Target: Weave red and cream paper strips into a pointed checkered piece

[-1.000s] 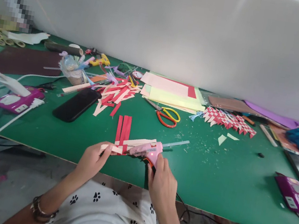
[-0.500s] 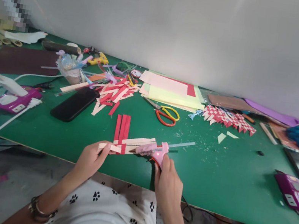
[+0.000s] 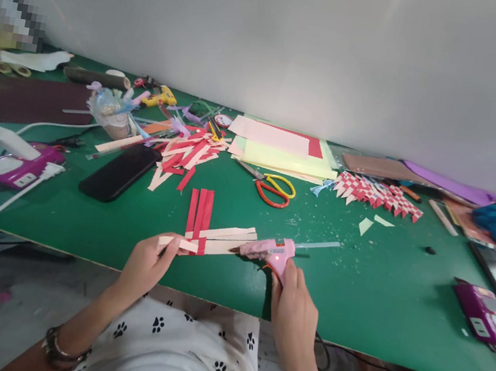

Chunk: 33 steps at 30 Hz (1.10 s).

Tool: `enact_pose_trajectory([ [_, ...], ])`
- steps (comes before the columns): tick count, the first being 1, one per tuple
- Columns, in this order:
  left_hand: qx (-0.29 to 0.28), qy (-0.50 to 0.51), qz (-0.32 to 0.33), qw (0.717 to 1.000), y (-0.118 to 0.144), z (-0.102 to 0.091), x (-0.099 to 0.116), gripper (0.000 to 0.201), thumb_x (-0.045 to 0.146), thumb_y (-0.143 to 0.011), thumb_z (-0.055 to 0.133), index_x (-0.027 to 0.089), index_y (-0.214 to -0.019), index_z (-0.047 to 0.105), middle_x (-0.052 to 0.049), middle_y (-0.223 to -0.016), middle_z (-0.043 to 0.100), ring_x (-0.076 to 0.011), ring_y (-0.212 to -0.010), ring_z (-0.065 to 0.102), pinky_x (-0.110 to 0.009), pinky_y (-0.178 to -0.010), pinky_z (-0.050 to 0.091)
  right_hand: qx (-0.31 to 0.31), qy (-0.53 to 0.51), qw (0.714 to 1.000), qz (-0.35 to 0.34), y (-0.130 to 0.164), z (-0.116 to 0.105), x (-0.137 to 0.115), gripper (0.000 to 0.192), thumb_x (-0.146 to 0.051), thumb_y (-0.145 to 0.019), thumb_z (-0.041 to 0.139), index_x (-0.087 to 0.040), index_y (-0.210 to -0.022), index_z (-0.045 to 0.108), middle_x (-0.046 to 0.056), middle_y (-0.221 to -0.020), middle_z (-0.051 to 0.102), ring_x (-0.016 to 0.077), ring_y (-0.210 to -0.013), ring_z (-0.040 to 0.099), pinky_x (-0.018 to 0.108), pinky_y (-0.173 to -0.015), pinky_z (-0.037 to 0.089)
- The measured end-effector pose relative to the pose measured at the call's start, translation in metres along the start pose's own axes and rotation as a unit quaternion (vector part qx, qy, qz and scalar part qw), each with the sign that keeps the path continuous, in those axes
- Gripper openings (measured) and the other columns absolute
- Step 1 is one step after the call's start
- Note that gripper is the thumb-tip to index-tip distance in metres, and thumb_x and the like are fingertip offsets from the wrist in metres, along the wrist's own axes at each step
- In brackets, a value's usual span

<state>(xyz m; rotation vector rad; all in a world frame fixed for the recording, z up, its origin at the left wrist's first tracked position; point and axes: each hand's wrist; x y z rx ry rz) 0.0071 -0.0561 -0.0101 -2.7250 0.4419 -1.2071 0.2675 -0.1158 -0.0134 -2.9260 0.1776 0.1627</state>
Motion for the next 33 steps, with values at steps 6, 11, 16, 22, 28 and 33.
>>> enact_pose_trajectory([
  [6,-0.002,-0.004,-0.001,1.0,0.0,-0.001,0.001,0.037,0.029,-0.093,0.032,0.016,-0.081,0.065,-0.006,-0.082,0.069,-0.0162,-0.074,0.064,-0.023,-0.066,0.045,-0.009,0.028,0.999,0.029,0.0,-0.004,0.013,0.029,-0.03,-0.091,0.029,-0.016,-0.112,0.044,0.009,-0.093,0.06,0.0186,-0.069,0.058,0.027,-0.051,0.038],
  [11,-0.008,-0.007,-0.002,1.0,-0.001,-0.001,0.001,0.038,0.029,-0.093,0.032,0.016,-0.081,0.065,-0.006,-0.08,0.069,-0.0159,-0.074,0.064,-0.023,-0.065,0.045,-0.025,0.036,0.997,0.058,0.0,-0.006,0.021,0.028,-0.031,-0.091,0.031,-0.018,-0.11,0.046,0.007,-0.092,0.06,0.0185,-0.067,0.059,0.026,-0.048,0.035],
  [16,-0.002,-0.014,0.003,1.0,-0.001,0.0,0.0,0.037,0.028,-0.093,0.033,0.016,-0.08,0.065,-0.006,-0.081,0.069,-0.0156,-0.074,0.064,-0.023,-0.066,0.045,-0.031,0.039,0.996,0.074,0.0,-0.006,0.026,0.03,-0.033,-0.092,0.031,-0.016,-0.112,0.045,0.008,-0.095,0.06,0.0182,-0.068,0.058,0.026,-0.048,0.035],
  [22,0.002,-0.012,-0.003,1.0,0.0,0.0,0.0,0.037,0.029,-0.092,0.033,0.016,-0.079,0.064,-0.006,-0.08,0.068,-0.0158,-0.072,0.063,-0.023,-0.064,0.045,-0.015,0.037,0.997,0.07,0.0,-0.007,0.03,0.029,-0.033,-0.091,0.032,-0.017,-0.111,0.046,0.007,-0.092,0.06,0.0175,-0.064,0.057,0.026,-0.047,0.034],
  [28,-0.003,-0.012,-0.008,1.0,0.0,-0.001,0.0,0.037,0.03,-0.093,0.032,0.016,-0.081,0.064,-0.006,-0.081,0.068,-0.0165,-0.073,0.064,-0.024,-0.065,0.046,-0.022,0.04,0.997,0.07,-0.001,-0.006,0.035,0.03,-0.032,-0.091,0.031,-0.016,-0.112,0.045,0.008,-0.092,0.06,0.0187,-0.067,0.057,0.027,-0.049,0.036],
  [33,0.003,-0.016,-0.002,1.0,0.0,0.0,0.0,0.037,0.03,-0.092,0.032,0.016,-0.08,0.065,-0.006,-0.079,0.068,-0.0162,-0.072,0.064,-0.023,-0.064,0.046,-0.013,0.034,0.997,0.068,0.0,-0.005,0.037,0.032,-0.035,-0.091,0.03,-0.017,-0.111,0.046,0.008,-0.092,0.059,0.0184,-0.065,0.056,0.027,-0.049,0.035],
])
Point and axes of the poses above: each hand's wrist, its own y-axis away from the middle knuckle, its own z-axis out of the palm, x = y × z
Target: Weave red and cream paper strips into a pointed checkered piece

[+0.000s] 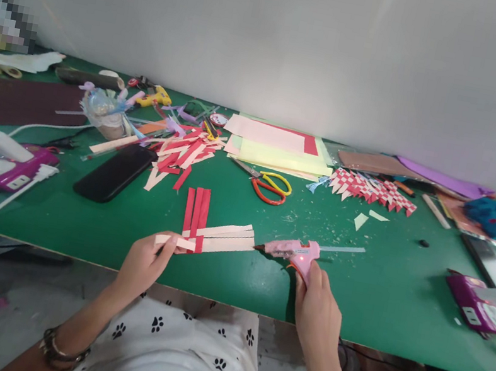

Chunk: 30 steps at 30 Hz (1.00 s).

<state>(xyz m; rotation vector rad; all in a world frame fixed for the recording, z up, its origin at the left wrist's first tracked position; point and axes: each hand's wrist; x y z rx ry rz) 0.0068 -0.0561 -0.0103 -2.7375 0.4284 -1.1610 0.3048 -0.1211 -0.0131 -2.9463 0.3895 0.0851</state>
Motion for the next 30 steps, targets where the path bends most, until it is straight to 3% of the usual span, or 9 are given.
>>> enact_pose_trajectory([
  [6,-0.004,0.0,0.003,1.0,0.0,0.0,-0.001,0.037,0.029,-0.092,0.032,0.016,-0.08,0.064,-0.006,-0.079,0.068,-0.0161,-0.072,0.064,-0.023,-0.064,0.045,0.012,-0.025,1.0,0.01,-0.005,0.003,0.015,0.037,-0.041,-0.089,0.031,-0.016,-0.111,0.046,0.012,-0.1,0.059,0.0225,-0.077,0.058,0.03,-0.055,0.04],
  [9,-0.005,-0.001,0.008,1.0,0.0,0.0,-0.001,0.037,0.029,-0.093,0.032,0.016,-0.08,0.065,-0.006,-0.079,0.068,-0.0163,-0.073,0.064,-0.023,-0.064,0.046,0.033,-0.042,0.997,0.046,-0.02,0.004,0.029,0.042,-0.049,-0.085,0.038,-0.015,-0.106,0.049,0.012,-0.094,0.06,0.0244,-0.081,0.058,0.03,-0.058,0.041],
  [14,0.003,-0.013,0.022,1.0,0.0,-0.001,0.0,0.039,0.03,-0.093,0.031,0.016,-0.081,0.065,-0.007,-0.079,0.069,-0.0169,-0.072,0.064,-0.023,-0.064,0.046,0.025,0.036,0.994,0.103,-0.048,0.0,0.033,0.047,-0.054,-0.082,0.039,-0.012,-0.098,0.054,0.012,-0.084,0.059,0.0265,-0.076,0.055,0.033,-0.058,0.039],
  [18,0.013,-0.025,0.026,0.999,0.001,0.001,-0.001,0.039,0.03,-0.093,0.031,0.017,-0.077,0.065,-0.006,-0.076,0.069,-0.0169,-0.071,0.064,-0.024,-0.064,0.046,0.129,0.024,0.989,0.071,-0.055,-0.015,-0.005,0.044,-0.048,-0.085,0.04,-0.013,-0.106,0.056,0.018,-0.101,0.056,0.0313,-0.096,0.049,0.041,-0.073,0.04],
  [20,0.018,-0.037,0.032,0.999,0.002,0.002,-0.001,0.039,0.028,-0.092,0.031,0.017,-0.076,0.065,-0.006,-0.078,0.068,-0.0173,-0.072,0.064,-0.024,-0.064,0.046,0.129,-0.099,0.985,-0.052,-0.05,-0.024,-0.039,0.038,-0.045,-0.085,0.041,-0.017,-0.106,0.056,0.014,-0.101,0.057,0.0266,-0.098,0.049,0.04,-0.083,0.039],
  [22,0.017,-0.046,0.041,0.998,0.002,0.002,-0.001,0.032,0.028,-0.089,0.037,0.018,-0.079,0.065,-0.005,-0.081,0.068,-0.0175,-0.074,0.063,-0.025,-0.065,0.046,0.04,-0.217,0.961,-0.165,-0.042,-0.03,-0.078,0.039,-0.041,-0.085,0.045,-0.016,-0.115,0.051,0.01,-0.099,0.058,0.0213,-0.094,0.052,0.035,-0.083,0.04],
  [24,0.008,-0.048,0.057,0.997,0.003,0.002,0.0,0.022,0.029,-0.084,0.045,0.019,-0.083,0.065,-0.004,-0.08,0.067,-0.0174,-0.074,0.062,-0.025,-0.065,0.046,-0.03,-0.268,0.935,-0.231,-0.033,-0.032,-0.115,0.044,-0.043,-0.081,0.051,-0.018,-0.118,0.049,0.008,-0.098,0.06,0.0205,-0.093,0.054,0.034,-0.081,0.041],
  [27,-0.005,-0.053,0.079,0.995,0.003,0.002,0.001,0.017,0.026,-0.076,0.054,0.019,-0.088,0.063,-0.003,-0.077,0.065,-0.0174,-0.072,0.061,-0.024,-0.063,0.045,-0.06,-0.298,0.917,-0.258,-0.024,-0.027,-0.152,0.047,-0.044,-0.076,0.058,-0.019,-0.115,0.052,0.008,-0.101,0.063,0.0226,-0.096,0.056,0.036,-0.081,0.039],
  [30,-0.004,-0.066,0.092,0.994,0.004,0.001,0.002,0.017,0.024,-0.074,0.056,0.019,-0.089,0.062,-0.003,-0.078,0.065,-0.0178,-0.074,0.06,-0.025,-0.064,0.045,-0.058,-0.327,0.912,-0.24,-0.027,-0.024,-0.161,0.025,-0.036,-0.082,0.051,-0.019,-0.098,0.061,0.006,-0.093,0.067,0.0199,-0.087,0.059,0.034,-0.08,0.038],
])
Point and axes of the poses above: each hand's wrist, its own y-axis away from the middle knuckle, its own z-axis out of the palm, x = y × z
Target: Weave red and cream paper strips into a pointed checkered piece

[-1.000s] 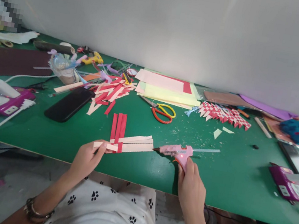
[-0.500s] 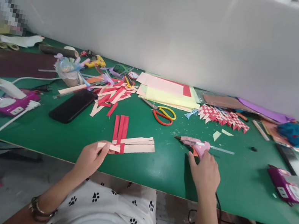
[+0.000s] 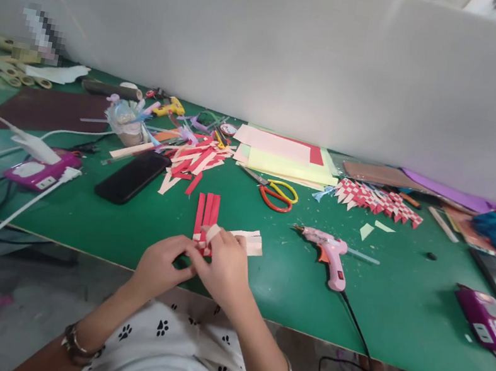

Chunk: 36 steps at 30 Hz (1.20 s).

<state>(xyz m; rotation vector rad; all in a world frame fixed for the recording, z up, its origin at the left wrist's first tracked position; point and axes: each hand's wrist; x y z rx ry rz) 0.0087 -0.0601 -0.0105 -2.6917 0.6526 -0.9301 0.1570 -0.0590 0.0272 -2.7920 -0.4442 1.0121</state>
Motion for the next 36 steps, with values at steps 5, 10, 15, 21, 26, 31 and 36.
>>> enact_pose_trajectory([
  [5,0.014,-0.042,0.04,0.998,0.001,0.001,0.001,0.015,0.026,-0.077,0.054,0.019,-0.088,0.06,-0.003,-0.078,0.065,-0.0179,-0.074,0.06,-0.026,-0.065,0.045,0.029,-0.091,0.991,0.091,0.004,-0.02,0.025,0.02,-0.027,-0.083,0.045,-0.018,-0.086,0.063,0.001,-0.074,0.065,0.0111,-0.055,0.052,0.023,-0.056,0.038],
  [10,0.02,-0.093,0.071,0.993,0.003,0.004,-0.001,0.012,0.026,-0.079,0.051,0.017,-0.08,0.059,-0.003,-0.076,0.064,-0.0183,-0.071,0.059,-0.028,-0.062,0.044,0.075,-0.137,0.978,0.141,0.02,-0.037,0.058,0.019,-0.028,-0.08,0.048,-0.017,-0.091,0.06,-0.001,-0.068,0.058,0.0113,-0.059,0.049,0.021,-0.058,0.04],
  [15,0.03,-0.109,0.083,0.99,0.005,0.006,-0.001,0.011,0.024,-0.08,0.05,0.017,-0.079,0.058,-0.003,-0.076,0.063,-0.018,-0.07,0.059,-0.028,-0.062,0.044,0.063,-0.062,0.991,0.098,0.029,-0.037,0.078,0.017,-0.026,-0.082,0.047,-0.018,-0.092,0.059,0.001,-0.071,0.054,0.0139,-0.064,0.049,0.025,-0.062,0.041],
  [21,0.02,-0.114,0.086,0.989,0.005,0.006,-0.001,0.011,0.024,-0.08,0.05,0.017,-0.079,0.058,-0.002,-0.077,0.063,-0.0174,-0.071,0.058,-0.028,-0.062,0.043,0.062,-0.018,0.995,0.073,0.031,-0.03,0.085,0.016,-0.02,-0.083,0.045,-0.017,-0.092,0.058,0.003,-0.075,0.053,0.0142,-0.065,0.049,0.025,-0.063,0.041],
  [26,0.022,-0.119,0.09,0.989,0.005,0.006,0.0,0.011,0.024,-0.08,0.049,0.017,-0.079,0.058,-0.002,-0.076,0.063,-0.017,-0.07,0.058,-0.028,-0.061,0.043,0.073,-0.003,0.993,0.088,0.032,-0.025,0.086,0.018,-0.025,-0.085,0.045,-0.017,-0.095,0.057,0.003,-0.075,0.055,0.0141,-0.062,0.048,0.025,-0.061,0.041],
  [31,0.019,-0.123,0.09,0.988,0.005,0.005,0.001,0.012,0.025,-0.08,0.049,0.017,-0.079,0.058,-0.002,-0.076,0.063,-0.0168,-0.069,0.058,-0.027,-0.06,0.043,0.077,0.008,0.992,0.102,0.032,-0.021,0.087,0.02,-0.029,-0.087,0.044,-0.017,-0.097,0.057,0.003,-0.074,0.056,0.0142,-0.061,0.049,0.026,-0.059,0.04],
  [36,0.018,-0.13,0.094,0.987,0.005,0.004,0.001,0.011,0.024,-0.08,0.05,0.017,-0.08,0.058,-0.002,-0.076,0.063,-0.0168,-0.069,0.058,-0.027,-0.059,0.042,0.071,0.025,0.993,0.094,0.031,-0.019,0.089,0.017,-0.027,-0.088,0.042,-0.019,-0.091,0.056,0.004,-0.078,0.058,0.0158,-0.067,0.052,0.027,-0.062,0.042],
])
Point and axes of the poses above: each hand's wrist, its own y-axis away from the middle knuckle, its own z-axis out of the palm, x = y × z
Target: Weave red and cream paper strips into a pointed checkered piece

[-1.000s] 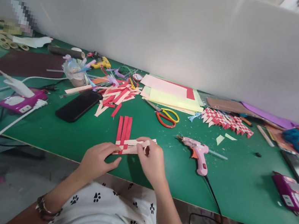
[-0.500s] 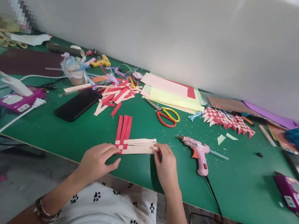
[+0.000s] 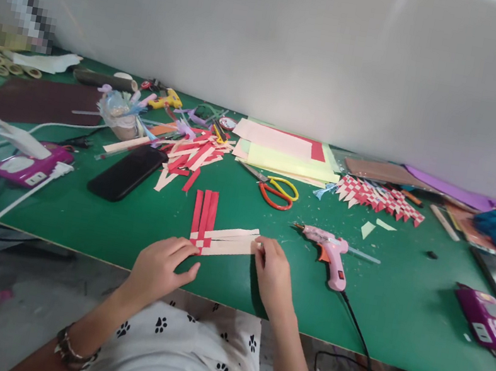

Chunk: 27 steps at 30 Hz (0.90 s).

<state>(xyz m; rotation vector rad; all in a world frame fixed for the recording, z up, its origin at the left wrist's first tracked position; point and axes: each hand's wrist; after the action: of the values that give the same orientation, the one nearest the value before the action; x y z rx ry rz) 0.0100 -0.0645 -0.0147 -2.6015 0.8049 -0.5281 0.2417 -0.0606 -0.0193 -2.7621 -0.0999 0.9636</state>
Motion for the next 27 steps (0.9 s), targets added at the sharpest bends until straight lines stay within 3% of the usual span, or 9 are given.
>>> enact_pose_trajectory([
  [6,-0.005,-0.006,0.001,1.0,0.0,0.0,0.0,0.011,0.024,-0.079,0.051,0.017,-0.079,0.059,-0.002,-0.076,0.063,-0.0168,-0.067,0.057,-0.028,-0.058,0.043,-0.003,0.004,1.0,-0.01,-0.001,0.001,0.0,0.016,-0.024,-0.087,0.041,-0.019,-0.091,0.056,0.006,-0.087,0.061,0.0172,-0.074,0.055,0.028,-0.067,0.043],
  [16,0.006,-0.022,0.024,0.999,0.002,0.001,-0.001,0.015,0.024,-0.079,0.05,0.018,-0.087,0.061,-0.002,-0.08,0.063,-0.0165,-0.067,0.057,-0.028,-0.056,0.043,0.004,0.056,0.998,-0.032,-0.002,0.003,0.003,0.018,-0.023,-0.088,0.039,-0.018,-0.094,0.056,0.006,-0.083,0.058,0.0177,-0.074,0.053,0.029,-0.066,0.043],
  [22,0.004,-0.015,0.027,1.0,0.006,0.0,-0.001,0.019,0.023,-0.081,0.048,0.017,-0.093,0.062,-0.004,-0.086,0.064,-0.0169,-0.071,0.058,-0.029,-0.061,0.045,0.078,0.105,0.988,-0.081,0.006,0.001,-0.019,0.023,-0.021,-0.087,0.038,-0.018,-0.099,0.057,0.009,-0.087,0.054,0.0207,-0.08,0.05,0.033,-0.069,0.041],
  [27,-0.004,-0.001,0.021,1.0,0.007,0.0,-0.001,0.02,0.024,-0.082,0.047,0.016,-0.094,0.061,-0.006,-0.088,0.064,-0.0185,-0.075,0.059,-0.03,-0.065,0.046,-0.024,0.118,0.979,-0.162,0.02,0.014,-0.052,0.027,-0.019,-0.085,0.044,-0.022,-0.104,0.062,0.008,-0.091,0.053,0.0195,-0.081,0.048,0.032,-0.068,0.037],
])
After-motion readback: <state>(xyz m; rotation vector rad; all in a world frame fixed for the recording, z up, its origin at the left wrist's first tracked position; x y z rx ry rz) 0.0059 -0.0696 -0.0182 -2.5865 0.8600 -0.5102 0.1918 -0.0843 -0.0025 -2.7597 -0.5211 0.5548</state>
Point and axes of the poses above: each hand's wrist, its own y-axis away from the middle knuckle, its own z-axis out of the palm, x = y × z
